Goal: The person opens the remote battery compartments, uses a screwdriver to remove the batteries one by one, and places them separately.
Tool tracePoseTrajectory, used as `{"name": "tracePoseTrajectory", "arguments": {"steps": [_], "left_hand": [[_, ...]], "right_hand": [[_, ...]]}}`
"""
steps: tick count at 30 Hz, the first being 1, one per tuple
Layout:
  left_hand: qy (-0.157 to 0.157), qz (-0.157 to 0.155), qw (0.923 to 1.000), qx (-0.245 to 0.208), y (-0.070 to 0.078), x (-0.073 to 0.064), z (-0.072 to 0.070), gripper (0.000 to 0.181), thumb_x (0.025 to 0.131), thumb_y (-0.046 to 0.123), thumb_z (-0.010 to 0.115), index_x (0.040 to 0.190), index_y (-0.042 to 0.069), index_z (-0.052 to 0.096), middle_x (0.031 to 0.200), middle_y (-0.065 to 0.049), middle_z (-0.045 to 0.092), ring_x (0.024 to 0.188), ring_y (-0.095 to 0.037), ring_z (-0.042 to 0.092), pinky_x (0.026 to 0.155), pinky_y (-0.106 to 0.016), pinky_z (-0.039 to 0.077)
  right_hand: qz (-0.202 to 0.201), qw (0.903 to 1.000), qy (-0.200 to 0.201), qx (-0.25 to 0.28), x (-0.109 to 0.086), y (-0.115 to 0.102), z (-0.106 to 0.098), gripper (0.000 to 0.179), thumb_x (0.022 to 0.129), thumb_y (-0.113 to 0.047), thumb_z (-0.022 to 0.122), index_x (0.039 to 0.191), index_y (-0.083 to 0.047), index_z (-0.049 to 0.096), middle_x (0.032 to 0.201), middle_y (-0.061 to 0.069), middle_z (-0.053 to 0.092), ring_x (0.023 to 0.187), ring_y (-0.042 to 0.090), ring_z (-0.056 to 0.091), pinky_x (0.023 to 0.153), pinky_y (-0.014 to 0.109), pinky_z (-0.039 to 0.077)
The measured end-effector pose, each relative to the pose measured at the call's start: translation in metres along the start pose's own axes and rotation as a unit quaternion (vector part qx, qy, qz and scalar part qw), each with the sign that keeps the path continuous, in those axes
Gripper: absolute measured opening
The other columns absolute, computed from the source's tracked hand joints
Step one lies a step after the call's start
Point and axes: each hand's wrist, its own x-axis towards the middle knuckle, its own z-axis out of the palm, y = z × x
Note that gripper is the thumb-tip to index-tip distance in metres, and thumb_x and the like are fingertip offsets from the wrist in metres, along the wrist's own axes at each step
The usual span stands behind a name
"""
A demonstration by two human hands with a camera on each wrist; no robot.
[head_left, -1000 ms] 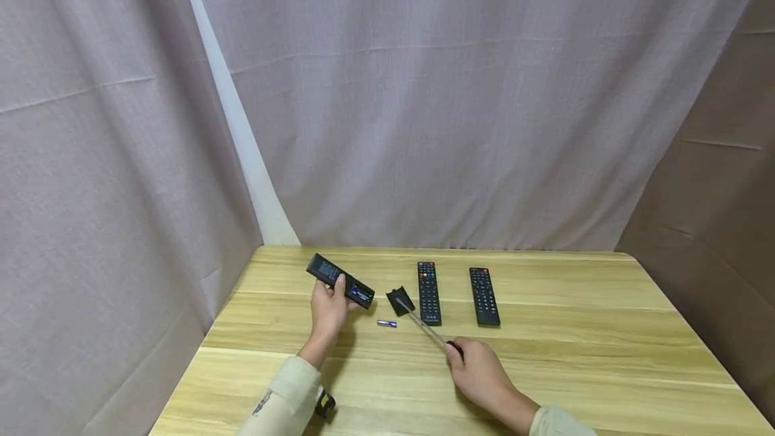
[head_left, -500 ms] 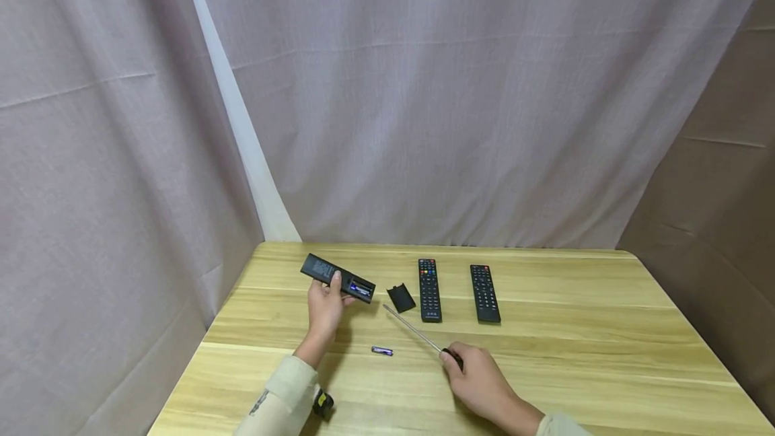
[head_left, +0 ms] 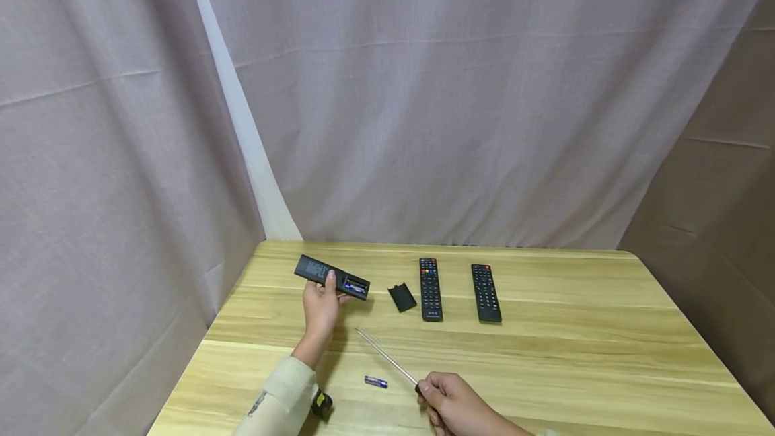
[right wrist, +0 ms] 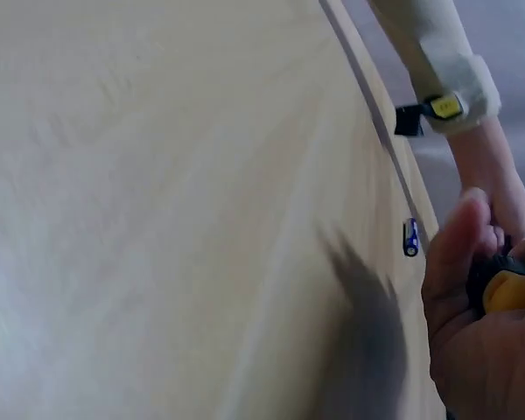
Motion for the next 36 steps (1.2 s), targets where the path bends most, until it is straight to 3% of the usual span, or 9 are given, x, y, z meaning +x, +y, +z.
{"name": "tracePoseTrajectory", "arguments": {"steps": [6,10,14,18,24,29,36], "left_hand": [[0.012,-0.003,0.9999,-0.002,0.001,-0.007,0.002,0.036,0.114,0.018,0.051,0.138,-0.009,0.049,0.112,-0.039,0.072,0.072,-0.017,0.078,0.078,-0.047,0.068],[0.053,0.000,0.9986,0.000,0.007,-0.020,0.007,0.037,0.114,0.022,0.051,0.138,-0.007,0.050,0.103,-0.034,0.074,0.063,-0.026,0.077,0.068,-0.043,0.068],[0.088,0.008,0.9959,-0.016,0.016,-0.034,0.021,0.036,0.114,0.024,0.051,0.137,-0.004,0.051,0.097,-0.031,0.074,0.052,-0.020,0.072,0.059,-0.040,0.066],[0.090,0.013,0.9954,-0.027,0.020,-0.041,0.039,0.034,0.115,0.023,0.050,0.137,-0.002,0.052,0.096,-0.030,0.075,0.049,-0.016,0.068,0.058,-0.038,0.066],[0.087,0.004,0.9956,-0.033,0.021,-0.042,0.058,0.032,0.114,0.023,0.051,0.138,0.002,0.055,0.093,-0.020,0.073,0.050,-0.015,0.065,0.054,-0.030,0.062],[0.086,0.000,0.9957,-0.033,0.020,-0.037,0.064,0.033,0.114,0.026,0.051,0.139,0.003,0.055,0.095,-0.020,0.073,0.052,-0.017,0.067,0.051,-0.024,0.057],[0.091,0.006,0.9949,-0.044,0.019,-0.029,0.069,0.034,0.114,0.025,0.052,0.138,0.002,0.055,0.091,-0.014,0.069,0.051,-0.017,0.065,0.051,-0.024,0.058]], "right_hand": [[-0.015,0.9998,0.005,-0.014,0.002,0.009,0.006,0.034,0.115,-0.019,0.044,0.099,0.004,0.063,0.064,-0.004,0.058,0.053,0.004,0.048,0.046,0.013,0.040],[-0.005,0.9997,0.026,0.000,-0.001,0.008,0.000,0.033,0.116,-0.019,0.040,0.102,0.004,0.060,0.065,-0.003,0.057,0.053,0.004,0.055,0.045,0.013,0.047],[0.005,0.9988,0.047,0.016,-0.004,0.003,-0.012,0.035,0.117,-0.024,0.038,0.108,0.004,0.057,0.069,-0.002,0.057,0.053,0.006,0.062,0.046,0.017,0.054],[-0.001,0.9967,0.081,0.004,-0.002,0.000,-0.021,0.036,0.117,-0.025,0.037,0.110,0.006,0.056,0.070,0.000,0.059,0.054,0.010,0.064,0.048,0.023,0.059],[-0.006,0.9936,0.113,-0.005,-0.001,-0.001,-0.028,0.035,0.117,-0.022,0.037,0.113,0.008,0.055,0.070,0.001,0.058,0.055,0.013,0.065,0.050,0.030,0.062],[-0.019,0.9917,0.126,-0.010,-0.003,-0.003,-0.032,0.034,0.116,-0.020,0.038,0.112,0.009,0.054,0.070,0.002,0.058,0.055,0.015,0.064,0.050,0.034,0.063],[-0.028,0.9892,0.144,-0.006,-0.004,-0.005,-0.035,0.033,0.116,-0.019,0.039,0.113,0.011,0.054,0.069,0.003,0.057,0.056,0.017,0.064,0.050,0.035,0.063]]}}
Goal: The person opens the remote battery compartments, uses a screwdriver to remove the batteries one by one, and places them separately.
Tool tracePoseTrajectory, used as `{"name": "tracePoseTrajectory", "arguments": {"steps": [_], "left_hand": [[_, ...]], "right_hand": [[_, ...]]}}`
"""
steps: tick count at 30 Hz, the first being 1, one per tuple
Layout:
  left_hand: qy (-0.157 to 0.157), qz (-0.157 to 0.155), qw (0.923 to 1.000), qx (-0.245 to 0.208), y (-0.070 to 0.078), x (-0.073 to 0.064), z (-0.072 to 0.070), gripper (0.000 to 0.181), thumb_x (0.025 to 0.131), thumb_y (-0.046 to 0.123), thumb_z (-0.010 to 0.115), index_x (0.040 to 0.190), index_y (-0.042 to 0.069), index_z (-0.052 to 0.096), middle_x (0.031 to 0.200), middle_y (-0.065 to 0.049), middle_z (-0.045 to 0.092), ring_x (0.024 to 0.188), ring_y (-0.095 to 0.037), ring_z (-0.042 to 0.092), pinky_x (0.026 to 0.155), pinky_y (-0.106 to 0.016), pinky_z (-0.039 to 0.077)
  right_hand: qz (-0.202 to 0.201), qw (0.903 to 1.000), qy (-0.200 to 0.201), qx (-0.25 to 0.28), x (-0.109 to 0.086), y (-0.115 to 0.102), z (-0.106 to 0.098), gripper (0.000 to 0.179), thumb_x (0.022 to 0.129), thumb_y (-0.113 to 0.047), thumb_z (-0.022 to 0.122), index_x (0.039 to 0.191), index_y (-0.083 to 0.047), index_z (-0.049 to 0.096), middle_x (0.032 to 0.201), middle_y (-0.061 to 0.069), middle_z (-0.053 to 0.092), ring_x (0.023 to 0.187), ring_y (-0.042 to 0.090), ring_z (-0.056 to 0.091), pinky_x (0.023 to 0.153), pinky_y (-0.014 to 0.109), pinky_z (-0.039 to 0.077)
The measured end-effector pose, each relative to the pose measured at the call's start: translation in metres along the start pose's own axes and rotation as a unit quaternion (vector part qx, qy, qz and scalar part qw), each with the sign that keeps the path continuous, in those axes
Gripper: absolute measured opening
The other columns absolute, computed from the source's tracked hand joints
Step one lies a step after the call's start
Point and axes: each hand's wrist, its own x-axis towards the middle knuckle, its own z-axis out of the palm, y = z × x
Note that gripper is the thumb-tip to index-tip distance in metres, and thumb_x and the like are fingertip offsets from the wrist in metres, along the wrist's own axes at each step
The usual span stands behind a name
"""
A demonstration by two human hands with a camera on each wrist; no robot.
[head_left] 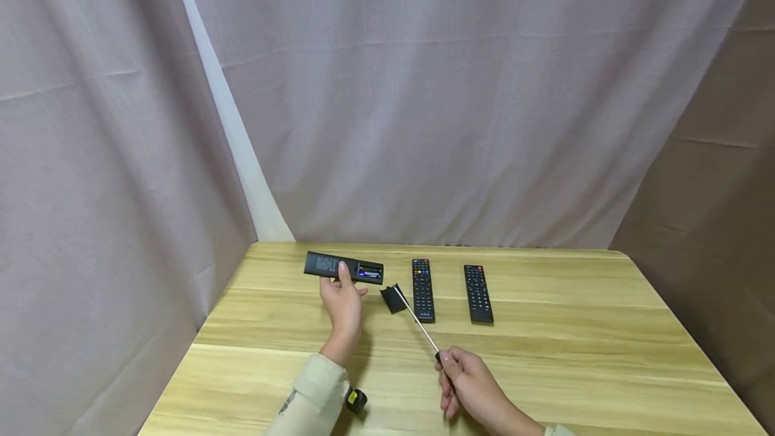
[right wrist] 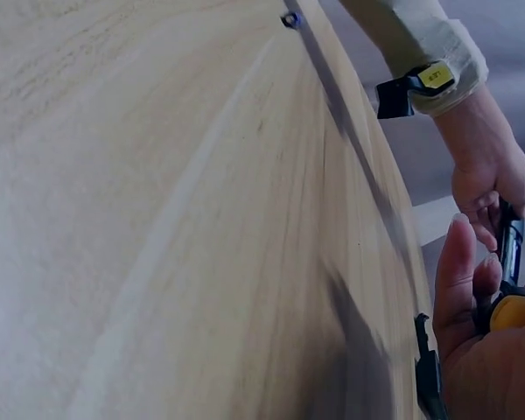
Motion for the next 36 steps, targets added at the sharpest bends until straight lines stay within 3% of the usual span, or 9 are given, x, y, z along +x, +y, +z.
{"name": "tracePoseTrajectory", "arguments": {"steps": [4,10,15,23,30,33,36], "left_hand": [[0.004,-0.007,1.0000,-0.001,-0.003,0.002,0.002,0.032,0.114,0.024,0.053,0.137,0.002,0.056,0.093,-0.014,0.069,0.051,-0.017,0.065,0.051,-0.024,0.058],[-0.020,-0.013,0.9997,0.001,-0.006,0.005,0.005,0.034,0.113,0.027,0.055,0.136,0.002,0.057,0.091,-0.013,0.069,0.057,-0.027,0.071,0.052,-0.026,0.059],[-0.033,-0.005,0.9993,-0.020,-0.008,0.007,0.008,0.031,0.113,0.024,0.056,0.133,0.000,0.057,0.098,-0.018,0.072,0.061,-0.031,0.074,0.061,-0.037,0.066],[-0.047,0.003,0.9987,-0.021,-0.012,0.006,0.010,0.032,0.112,0.021,0.056,0.136,-0.001,0.056,0.107,-0.026,0.074,0.074,-0.019,0.076,0.074,-0.033,0.068],[-0.060,0.006,0.9979,-0.022,-0.016,0.008,0.008,0.035,0.112,0.021,0.055,0.140,0.001,0.054,0.118,-0.029,0.074,0.088,-0.022,0.079,0.086,-0.034,0.068],[-0.068,0.015,0.9968,-0.038,-0.016,0.009,0.007,0.033,0.112,0.018,0.056,0.139,-0.001,0.054,0.123,-0.030,0.073,0.095,-0.024,0.079,0.088,-0.033,0.068],[-0.079,0.020,0.9953,-0.051,-0.017,0.010,0.006,0.032,0.112,0.015,0.055,0.138,-0.003,0.054,0.128,-0.030,0.070,0.104,-0.029,0.079,0.092,-0.032,0.067]], "right_hand": [[-0.008,1.0000,0.000,-0.005,0.000,-0.003,-0.001,0.035,0.116,-0.021,0.041,0.114,0.011,0.054,0.070,0.003,0.058,0.056,0.017,0.064,0.050,0.037,0.063],[-0.025,0.9996,-0.005,-0.011,0.002,-0.011,0.001,0.036,0.115,-0.026,0.049,0.114,0.009,0.057,0.071,0.004,0.058,0.053,0.015,0.062,0.047,0.038,0.061],[-0.024,0.9995,-0.005,-0.019,0.006,-0.018,0.004,0.034,0.115,-0.026,0.050,0.113,0.007,0.059,0.072,0.004,0.059,0.053,0.016,0.061,0.045,0.037,0.060],[-0.035,0.9987,-0.003,-0.037,0.017,-0.029,0.009,0.034,0.114,-0.025,0.050,0.113,0.007,0.060,0.072,0.006,0.060,0.052,0.014,0.059,0.043,0.033,0.057],[-0.036,0.9973,0.001,-0.063,0.022,-0.044,0.014,0.031,0.114,-0.023,0.050,0.106,0.005,0.062,0.067,0.005,0.059,0.046,0.013,0.057,0.040,0.035,0.057],[-0.025,0.9985,-0.013,-0.048,0.023,-0.052,0.014,0.033,0.115,-0.025,0.047,0.105,0.003,0.062,0.066,0.002,0.058,0.046,0.010,0.055,0.039,0.028,0.053],[0.003,0.9991,-0.042,0.005,0.025,-0.060,0.013,0.037,0.116,-0.028,0.043,0.108,0.003,0.061,0.067,-0.002,0.055,0.047,0.007,0.052,0.040,0.020,0.048]]}}
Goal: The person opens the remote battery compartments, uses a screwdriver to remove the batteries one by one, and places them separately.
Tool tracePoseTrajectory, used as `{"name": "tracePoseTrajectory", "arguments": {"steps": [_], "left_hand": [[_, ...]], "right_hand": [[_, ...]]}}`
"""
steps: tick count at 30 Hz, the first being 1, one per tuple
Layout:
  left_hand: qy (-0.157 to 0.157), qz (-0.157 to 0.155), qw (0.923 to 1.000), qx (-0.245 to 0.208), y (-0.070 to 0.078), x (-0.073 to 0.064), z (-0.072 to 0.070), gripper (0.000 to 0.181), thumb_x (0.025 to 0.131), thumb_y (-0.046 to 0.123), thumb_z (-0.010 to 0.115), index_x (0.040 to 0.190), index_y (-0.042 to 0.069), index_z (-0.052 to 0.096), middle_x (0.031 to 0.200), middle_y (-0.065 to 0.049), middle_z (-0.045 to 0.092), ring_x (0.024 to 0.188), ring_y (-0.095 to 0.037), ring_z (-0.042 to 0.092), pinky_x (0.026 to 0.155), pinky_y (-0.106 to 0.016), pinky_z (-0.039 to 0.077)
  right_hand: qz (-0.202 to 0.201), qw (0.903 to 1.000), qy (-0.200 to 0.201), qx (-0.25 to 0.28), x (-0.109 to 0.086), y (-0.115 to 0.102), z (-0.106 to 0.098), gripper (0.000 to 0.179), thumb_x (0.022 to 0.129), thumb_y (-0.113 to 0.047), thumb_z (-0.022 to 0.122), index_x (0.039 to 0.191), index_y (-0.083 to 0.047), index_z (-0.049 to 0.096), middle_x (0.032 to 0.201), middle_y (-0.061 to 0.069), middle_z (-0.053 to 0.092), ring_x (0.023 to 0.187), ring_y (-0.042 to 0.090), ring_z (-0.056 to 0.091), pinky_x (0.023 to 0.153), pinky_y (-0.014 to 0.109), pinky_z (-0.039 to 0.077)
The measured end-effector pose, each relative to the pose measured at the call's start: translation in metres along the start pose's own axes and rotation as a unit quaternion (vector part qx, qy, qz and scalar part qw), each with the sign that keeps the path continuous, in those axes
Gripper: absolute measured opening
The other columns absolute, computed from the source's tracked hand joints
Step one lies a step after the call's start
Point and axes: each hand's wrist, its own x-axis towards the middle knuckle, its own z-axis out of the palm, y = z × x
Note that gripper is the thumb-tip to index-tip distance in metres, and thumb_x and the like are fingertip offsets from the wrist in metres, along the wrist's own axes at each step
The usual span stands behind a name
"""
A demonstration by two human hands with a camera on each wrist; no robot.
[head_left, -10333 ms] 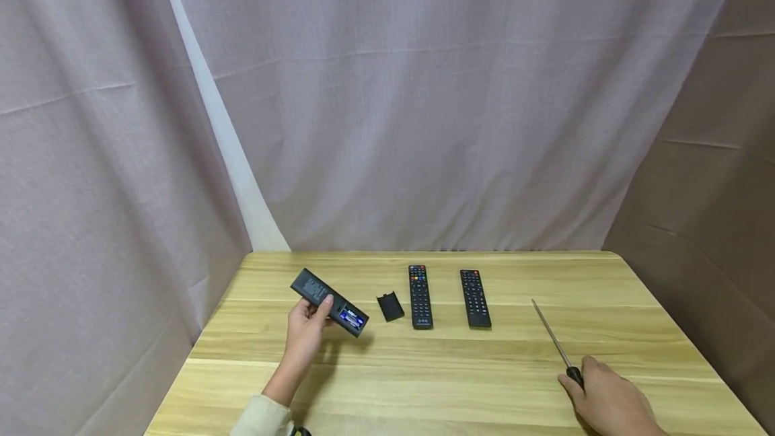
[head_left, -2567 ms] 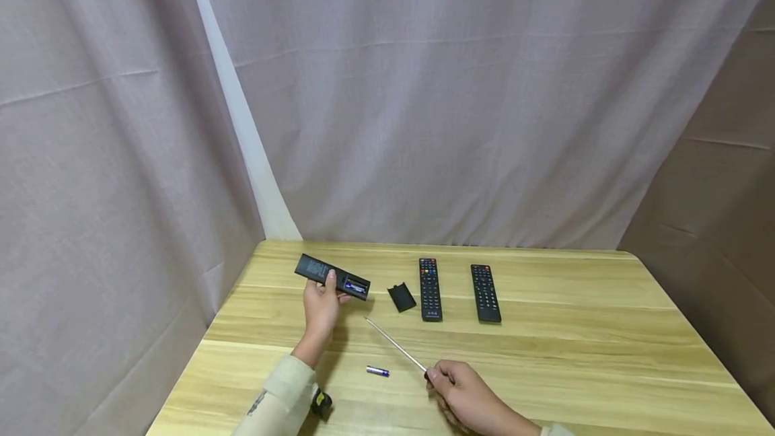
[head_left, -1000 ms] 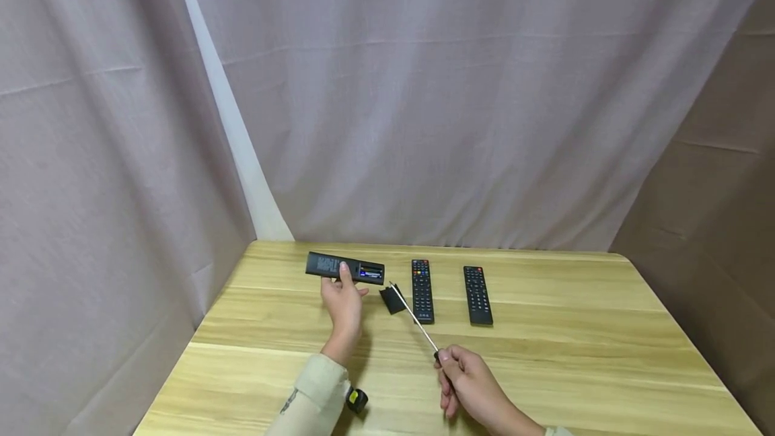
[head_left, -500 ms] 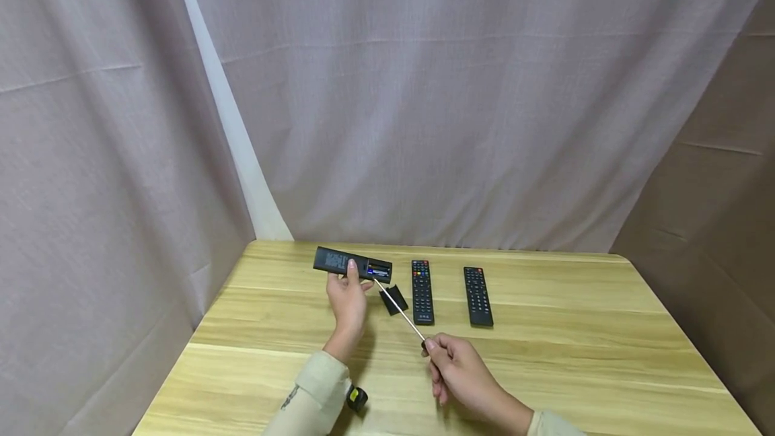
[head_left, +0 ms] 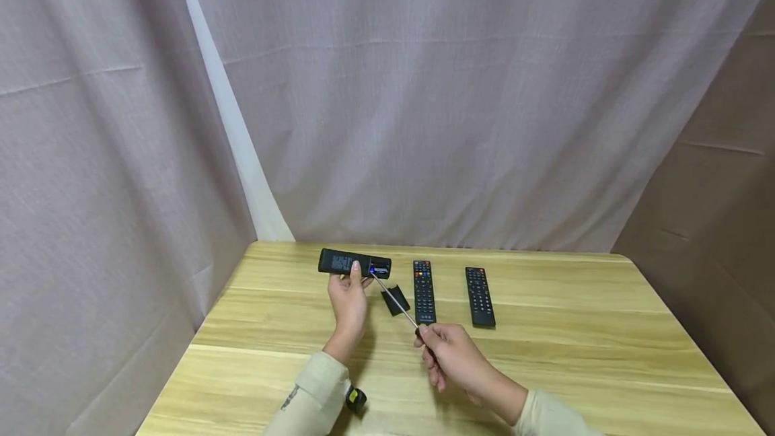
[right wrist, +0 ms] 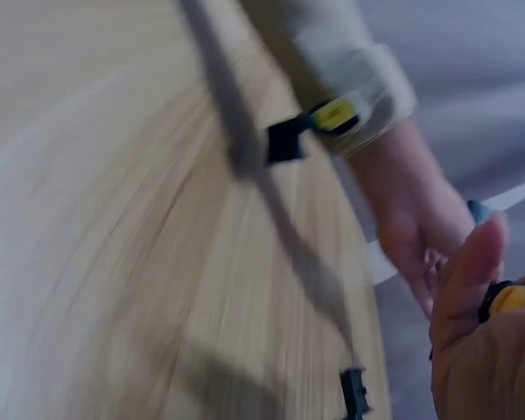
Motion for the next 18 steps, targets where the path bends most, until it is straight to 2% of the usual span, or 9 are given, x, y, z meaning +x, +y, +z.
{"name": "tracePoseTrajectory", "arguments": {"steps": [4,7,13,18], "left_hand": [[-0.011,-0.005,0.9997,-0.022,0.000,-0.001,0.000,0.032,0.112,0.012,0.054,0.139,-0.006,0.052,0.135,-0.030,0.066,0.118,-0.034,0.075,0.099,-0.032,0.065],[-0.014,-0.006,0.9993,-0.035,0.000,0.000,0.000,0.032,0.112,0.011,0.054,0.138,-0.007,0.051,0.136,-0.031,0.065,0.123,-0.033,0.072,0.102,-0.033,0.064],[-0.012,-0.003,0.9994,-0.033,-0.002,0.003,-0.001,0.031,0.111,0.010,0.055,0.136,-0.008,0.054,0.135,-0.030,0.066,0.121,-0.026,0.071,0.100,-0.029,0.064],[-0.008,-0.010,0.9998,-0.013,-0.004,0.003,-0.003,0.032,0.111,0.011,0.057,0.136,-0.007,0.056,0.136,-0.029,0.066,0.124,-0.029,0.071,0.101,-0.028,0.063]], "right_hand": [[0.030,0.9945,-0.043,0.090,0.001,-0.007,0.001,0.038,0.117,-0.030,0.038,0.112,0.002,0.058,0.070,-0.006,0.052,0.051,0.003,0.049,0.041,0.014,0.044],[0.042,0.9879,-0.058,0.138,0.002,-0.012,0.005,0.037,0.117,-0.030,0.036,0.113,0.001,0.056,0.071,-0.009,0.051,0.053,0.001,0.048,0.041,0.012,0.042],[0.063,0.9784,-0.043,0.192,0.007,-0.019,0.016,0.035,0.117,-0.026,0.032,0.111,0.000,0.054,0.070,-0.010,0.049,0.052,-0.001,0.046,0.040,0.010,0.039],[0.069,0.9728,-0.022,0.220,0.012,-0.022,0.029,0.033,0.117,-0.025,0.032,0.108,-0.001,0.053,0.071,-0.009,0.046,0.050,-0.003,0.042,0.038,0.009,0.036]]}}
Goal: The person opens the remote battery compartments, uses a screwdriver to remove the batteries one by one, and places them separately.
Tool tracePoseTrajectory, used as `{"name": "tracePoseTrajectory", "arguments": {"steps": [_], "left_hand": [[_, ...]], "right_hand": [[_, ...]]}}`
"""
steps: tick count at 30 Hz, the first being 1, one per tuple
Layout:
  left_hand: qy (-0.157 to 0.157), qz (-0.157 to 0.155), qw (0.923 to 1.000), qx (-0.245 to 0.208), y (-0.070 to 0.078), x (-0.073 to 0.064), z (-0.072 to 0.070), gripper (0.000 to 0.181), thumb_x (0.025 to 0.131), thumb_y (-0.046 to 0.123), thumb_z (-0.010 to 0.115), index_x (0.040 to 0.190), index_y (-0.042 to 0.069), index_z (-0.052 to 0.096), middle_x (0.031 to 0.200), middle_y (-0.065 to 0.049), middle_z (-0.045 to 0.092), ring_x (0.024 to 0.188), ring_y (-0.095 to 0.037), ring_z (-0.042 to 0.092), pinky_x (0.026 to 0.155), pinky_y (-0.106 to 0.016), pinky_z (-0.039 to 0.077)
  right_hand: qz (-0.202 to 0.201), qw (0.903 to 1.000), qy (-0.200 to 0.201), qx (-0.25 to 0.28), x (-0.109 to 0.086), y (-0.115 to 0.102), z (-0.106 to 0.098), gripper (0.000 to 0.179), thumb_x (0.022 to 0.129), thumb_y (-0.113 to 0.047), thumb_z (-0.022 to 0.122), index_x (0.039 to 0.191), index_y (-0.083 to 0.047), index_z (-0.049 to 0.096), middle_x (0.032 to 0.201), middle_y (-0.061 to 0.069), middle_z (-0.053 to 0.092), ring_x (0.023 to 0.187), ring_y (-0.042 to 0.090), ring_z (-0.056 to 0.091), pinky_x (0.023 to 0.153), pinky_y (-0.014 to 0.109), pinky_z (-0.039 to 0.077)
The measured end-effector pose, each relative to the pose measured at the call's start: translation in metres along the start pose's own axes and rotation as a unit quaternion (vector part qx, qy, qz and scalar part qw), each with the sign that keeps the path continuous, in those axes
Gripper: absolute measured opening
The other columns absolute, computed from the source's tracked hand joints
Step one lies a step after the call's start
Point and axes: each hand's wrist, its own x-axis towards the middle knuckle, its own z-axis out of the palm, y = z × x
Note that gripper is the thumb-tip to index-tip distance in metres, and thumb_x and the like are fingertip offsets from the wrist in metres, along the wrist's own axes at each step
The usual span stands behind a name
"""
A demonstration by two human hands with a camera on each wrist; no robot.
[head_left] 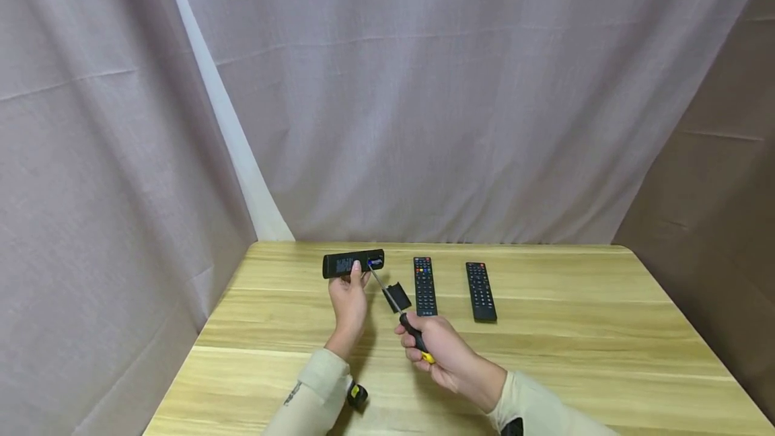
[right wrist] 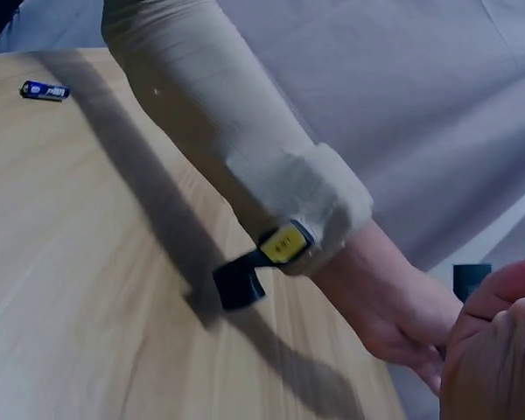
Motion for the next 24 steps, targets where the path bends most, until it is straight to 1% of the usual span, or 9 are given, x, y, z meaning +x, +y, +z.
{"name": "tracePoseTrajectory", "arguments": {"steps": [3,5,7,9,11,13,18,24], "left_hand": [[0.010,0.000,0.9999,0.012,-0.002,0.000,-0.002,0.031,0.111,0.012,0.058,0.135,-0.006,0.058,0.134,-0.028,0.067,0.125,-0.033,0.071,0.104,-0.031,0.062],[0.013,0.007,0.9997,0.019,-0.002,-0.002,-0.002,0.031,0.111,0.013,0.058,0.134,-0.007,0.058,0.133,-0.029,0.068,0.125,-0.037,0.072,0.104,-0.033,0.062],[0.010,0.020,0.9994,0.026,-0.001,-0.004,0.000,0.032,0.111,0.013,0.058,0.133,-0.009,0.058,0.131,-0.031,0.069,0.125,-0.040,0.072,0.103,-0.033,0.063],[0.004,0.024,0.9992,0.031,0.000,-0.006,0.002,0.032,0.111,0.014,0.058,0.132,-0.010,0.058,0.131,-0.031,0.069,0.125,-0.040,0.072,0.101,-0.031,0.063],[-0.004,0.030,0.9991,0.029,0.002,-0.006,0.003,0.033,0.111,0.015,0.057,0.133,-0.010,0.057,0.132,-0.031,0.069,0.127,-0.040,0.071,0.101,-0.029,0.063],[-0.005,0.032,0.9993,0.019,0.004,-0.004,0.003,0.033,0.111,0.015,0.057,0.134,-0.008,0.056,0.134,-0.029,0.068,0.129,-0.039,0.070,0.101,-0.028,0.062],[-0.008,0.032,0.9994,-0.009,0.008,0.001,0.000,0.032,0.111,0.014,0.056,0.136,-0.005,0.054,0.135,-0.028,0.067,0.131,-0.038,0.069,0.101,-0.028,0.063],[-0.016,0.023,0.9993,-0.025,0.006,0.002,-0.006,0.030,0.111,0.013,0.057,0.134,-0.007,0.055,0.133,-0.027,0.067,0.127,-0.034,0.071,0.101,-0.028,0.062]], "right_hand": [[0.001,1.0000,0.006,0.007,0.003,0.003,0.008,0.032,0.117,-0.024,0.031,0.110,0.000,0.051,0.071,-0.009,0.045,0.050,-0.003,0.041,0.038,0.009,0.035],[-0.002,0.9998,0.015,0.014,0.005,0.003,0.011,0.032,0.117,-0.023,0.030,0.111,0.000,0.050,0.071,-0.009,0.045,0.050,-0.003,0.040,0.037,0.009,0.035],[-0.008,0.9992,0.029,0.027,0.007,0.003,0.011,0.032,0.117,-0.024,0.029,0.111,0.000,0.050,0.070,-0.010,0.044,0.050,-0.003,0.039,0.037,0.009,0.034],[-0.014,0.9981,0.046,0.038,0.007,0.003,0.009,0.032,0.117,-0.024,0.029,0.109,0.000,0.050,0.070,-0.010,0.044,0.048,-0.004,0.037,0.035,0.009,0.033],[-0.016,0.9976,0.053,0.041,0.007,0.003,0.006,0.032,0.117,-0.025,0.029,0.110,0.000,0.049,0.070,-0.010,0.043,0.048,-0.004,0.036,0.035,0.009,0.032],[-0.011,0.9983,0.048,0.030,0.006,0.004,0.004,0.032,0.116,-0.024,0.030,0.112,0.000,0.049,0.070,-0.010,0.043,0.047,-0.003,0.036,0.034,0.009,0.032],[-0.005,0.9998,0.017,-0.004,0.002,0.008,0.002,0.031,0.116,-0.024,0.030,0.113,0.000,0.050,0.070,-0.010,0.044,0.046,-0.002,0.037,0.035,0.011,0.033],[0.000,0.9999,-0.013,0.004,-0.002,0.005,0.001,0.030,0.116,-0.026,0.031,0.111,-0.002,0.049,0.068,-0.011,0.044,0.044,-0.003,0.037,0.033,0.010,0.032]]}}
